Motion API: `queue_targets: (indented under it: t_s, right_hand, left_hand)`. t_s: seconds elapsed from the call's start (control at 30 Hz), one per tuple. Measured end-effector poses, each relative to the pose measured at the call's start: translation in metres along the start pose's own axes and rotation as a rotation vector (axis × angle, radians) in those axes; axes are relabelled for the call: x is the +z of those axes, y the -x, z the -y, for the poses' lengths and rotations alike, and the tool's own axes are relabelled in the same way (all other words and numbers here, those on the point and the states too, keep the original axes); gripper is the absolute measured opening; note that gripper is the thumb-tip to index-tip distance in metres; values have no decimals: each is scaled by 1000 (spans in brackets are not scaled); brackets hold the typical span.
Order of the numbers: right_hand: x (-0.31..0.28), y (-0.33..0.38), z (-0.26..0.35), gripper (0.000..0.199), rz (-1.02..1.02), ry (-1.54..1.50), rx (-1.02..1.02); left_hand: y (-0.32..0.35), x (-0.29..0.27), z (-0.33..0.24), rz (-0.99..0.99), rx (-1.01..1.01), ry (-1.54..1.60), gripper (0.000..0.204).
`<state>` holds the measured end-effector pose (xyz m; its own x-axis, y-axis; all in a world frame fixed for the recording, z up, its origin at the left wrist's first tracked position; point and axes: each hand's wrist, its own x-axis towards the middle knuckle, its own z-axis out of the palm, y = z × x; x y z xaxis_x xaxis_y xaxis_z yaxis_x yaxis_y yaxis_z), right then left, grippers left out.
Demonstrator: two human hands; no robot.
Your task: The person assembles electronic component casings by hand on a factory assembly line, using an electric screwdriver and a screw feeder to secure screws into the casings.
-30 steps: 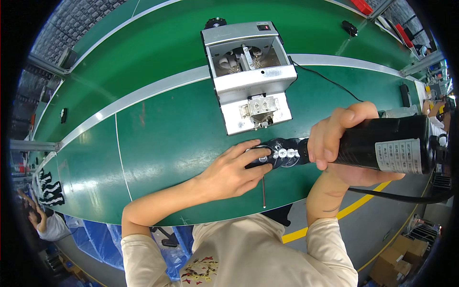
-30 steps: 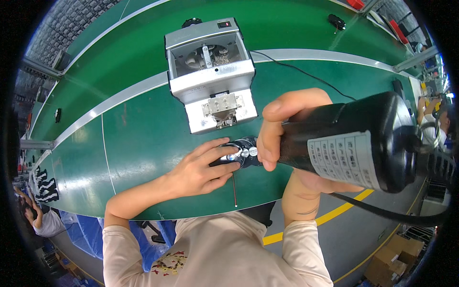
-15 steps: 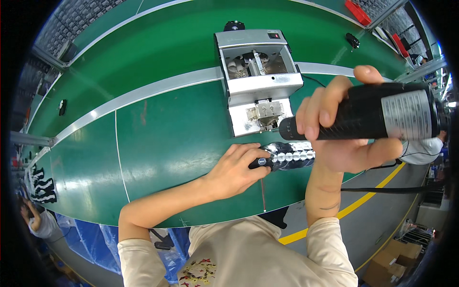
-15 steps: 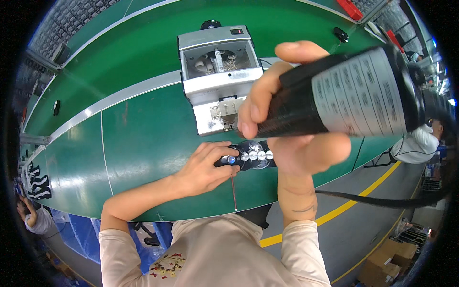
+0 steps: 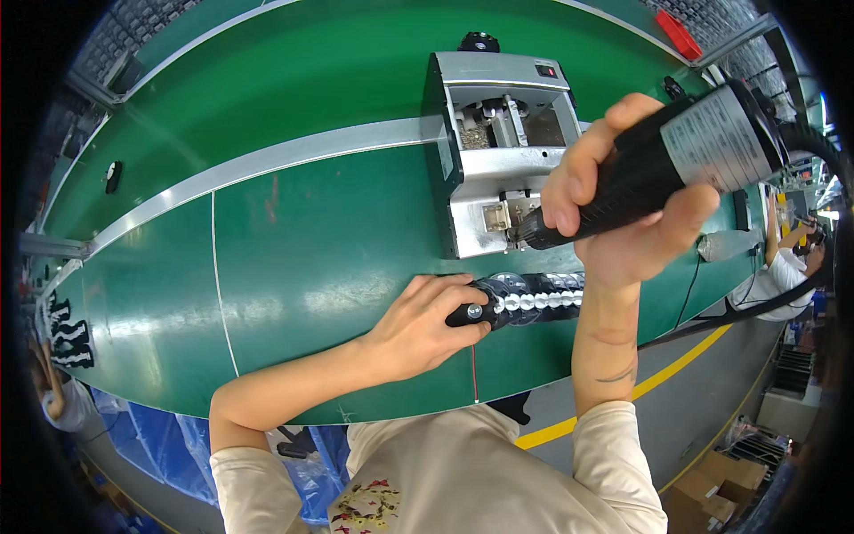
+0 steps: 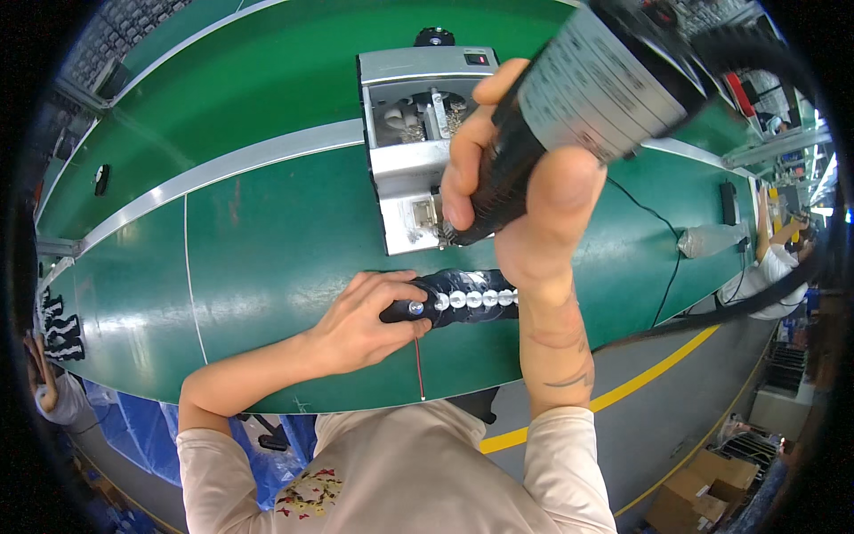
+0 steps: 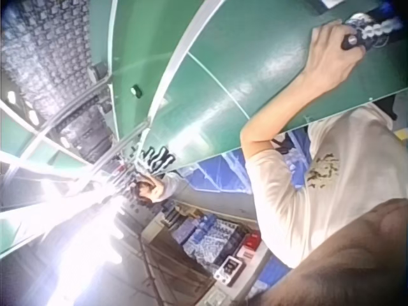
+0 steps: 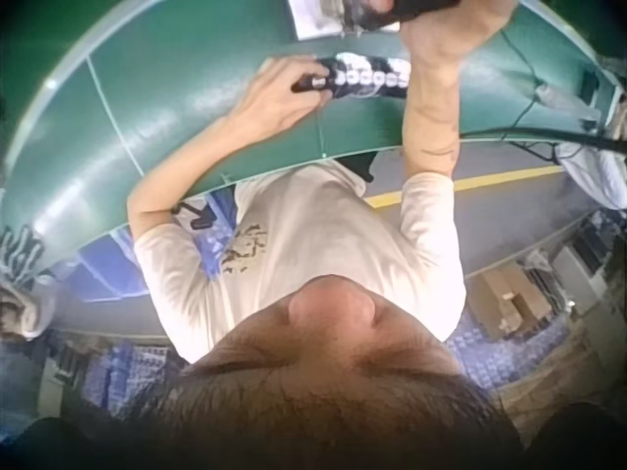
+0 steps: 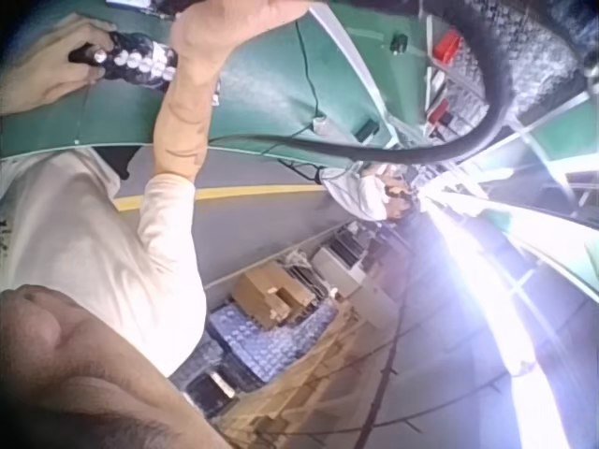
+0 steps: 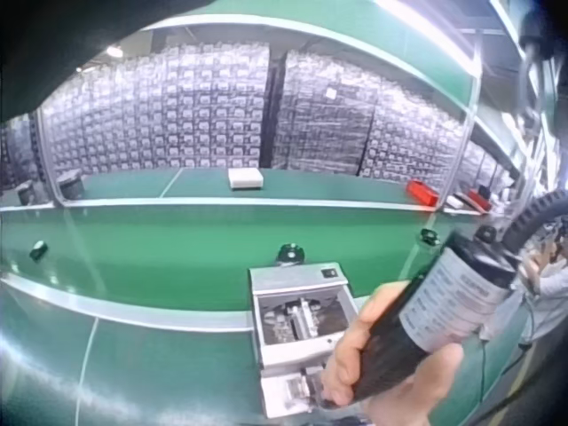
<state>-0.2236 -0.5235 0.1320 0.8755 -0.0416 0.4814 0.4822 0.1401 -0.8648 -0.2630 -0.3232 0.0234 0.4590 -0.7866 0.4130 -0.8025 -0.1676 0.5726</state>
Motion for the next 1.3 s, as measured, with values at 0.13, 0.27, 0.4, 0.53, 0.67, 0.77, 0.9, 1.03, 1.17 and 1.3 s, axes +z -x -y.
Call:
queue_targets:
  t_s: [0.13,0.27,0.4,0.53,0.67,0.77,0.9,1.03,1.17,1.3]
  right_hand:
    - [3,11,4,82,-4,-303,-56]
    - [0,34,15,79,103,-294,-137]
    - [14,52,13,76,97,-314,-51]
    - [20,59,5,75,58,-307,9]
    - [23,63,2,75,35,-272,36]
    - [25,65,0,75,43,-255,70]
    - [28,64,-2,76,90,-211,52]
    - [27,64,-3,76,117,-178,60]
    - [25,65,-3,77,138,-164,72]
    - [23,63,-6,77,206,-121,9]
  left_hand:
    - [3,0,2,5,6,6,14]
    - [3,1,4,-22,16,22,17]
    - [8,2,8,-34,26,-2,20]
    - [7,2,7,-35,41,12,21]
    - [6,2,6,-29,45,2,22]
    - [6,4,5,-41,39,2,21]
    - [7,2,4,-41,30,-13,18]
    - [6,4,5,-47,32,-30,16]
    - [5,3,4,-49,33,-34,16]
    - [7,5,5,-43,30,-21,16]
